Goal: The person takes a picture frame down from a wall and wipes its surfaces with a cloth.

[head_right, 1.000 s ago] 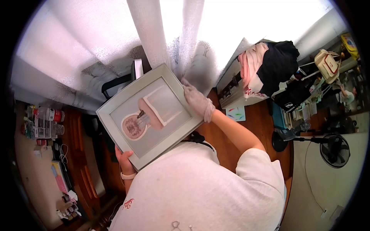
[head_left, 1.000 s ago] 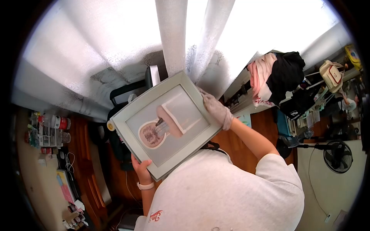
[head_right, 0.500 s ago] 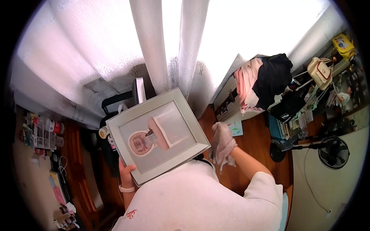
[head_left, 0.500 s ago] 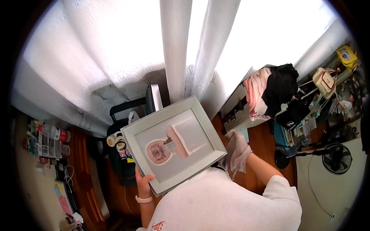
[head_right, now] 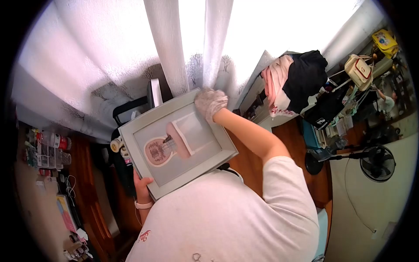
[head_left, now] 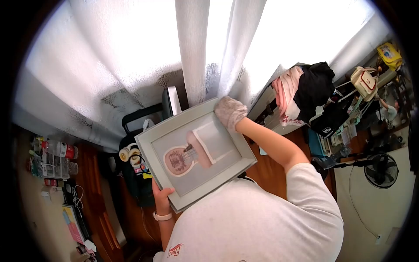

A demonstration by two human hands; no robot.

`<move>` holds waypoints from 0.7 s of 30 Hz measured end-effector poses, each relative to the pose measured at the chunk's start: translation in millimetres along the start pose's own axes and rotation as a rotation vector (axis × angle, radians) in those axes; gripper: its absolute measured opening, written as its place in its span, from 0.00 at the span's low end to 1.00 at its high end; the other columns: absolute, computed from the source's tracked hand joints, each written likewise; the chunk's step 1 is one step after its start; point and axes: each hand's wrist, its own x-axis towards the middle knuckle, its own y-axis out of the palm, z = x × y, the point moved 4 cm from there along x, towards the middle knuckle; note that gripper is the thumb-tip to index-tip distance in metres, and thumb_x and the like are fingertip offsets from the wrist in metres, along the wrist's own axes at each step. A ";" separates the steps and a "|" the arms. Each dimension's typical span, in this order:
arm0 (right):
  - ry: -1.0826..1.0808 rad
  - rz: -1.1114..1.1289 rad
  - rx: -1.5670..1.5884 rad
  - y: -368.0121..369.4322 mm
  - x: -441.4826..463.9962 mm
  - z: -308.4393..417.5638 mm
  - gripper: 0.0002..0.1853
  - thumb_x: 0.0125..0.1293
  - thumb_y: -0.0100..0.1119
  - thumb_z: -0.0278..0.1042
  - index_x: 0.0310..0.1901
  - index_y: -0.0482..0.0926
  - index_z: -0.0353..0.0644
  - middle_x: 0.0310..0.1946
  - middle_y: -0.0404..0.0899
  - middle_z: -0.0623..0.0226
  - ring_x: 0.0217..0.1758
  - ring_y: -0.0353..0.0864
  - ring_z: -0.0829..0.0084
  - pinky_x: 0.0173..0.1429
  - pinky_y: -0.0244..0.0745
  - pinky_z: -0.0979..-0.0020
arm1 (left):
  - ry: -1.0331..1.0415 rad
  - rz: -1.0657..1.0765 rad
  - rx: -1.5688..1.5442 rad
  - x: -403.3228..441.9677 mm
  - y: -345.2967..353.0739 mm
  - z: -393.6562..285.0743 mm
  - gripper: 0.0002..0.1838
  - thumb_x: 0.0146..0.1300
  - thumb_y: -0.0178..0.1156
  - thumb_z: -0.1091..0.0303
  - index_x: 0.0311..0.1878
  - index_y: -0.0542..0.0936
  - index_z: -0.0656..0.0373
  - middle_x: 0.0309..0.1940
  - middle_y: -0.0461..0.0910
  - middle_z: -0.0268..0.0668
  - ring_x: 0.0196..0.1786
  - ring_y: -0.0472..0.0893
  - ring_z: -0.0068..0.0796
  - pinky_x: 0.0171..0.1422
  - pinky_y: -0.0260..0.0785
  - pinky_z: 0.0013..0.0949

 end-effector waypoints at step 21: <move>0.029 0.239 0.261 102.4 -165.8 32.6 0.11 0.52 0.55 0.23 0.39 0.77 0.30 0.42 0.73 0.49 0.46 0.78 0.54 0.49 0.76 0.65 | -0.031 -0.060 0.093 -9.4 29.8 -21.1 0.36 0.44 0.52 0.81 0.63 0.59 0.64 0.51 0.69 0.36 0.51 0.69 0.28 0.59 0.59 0.26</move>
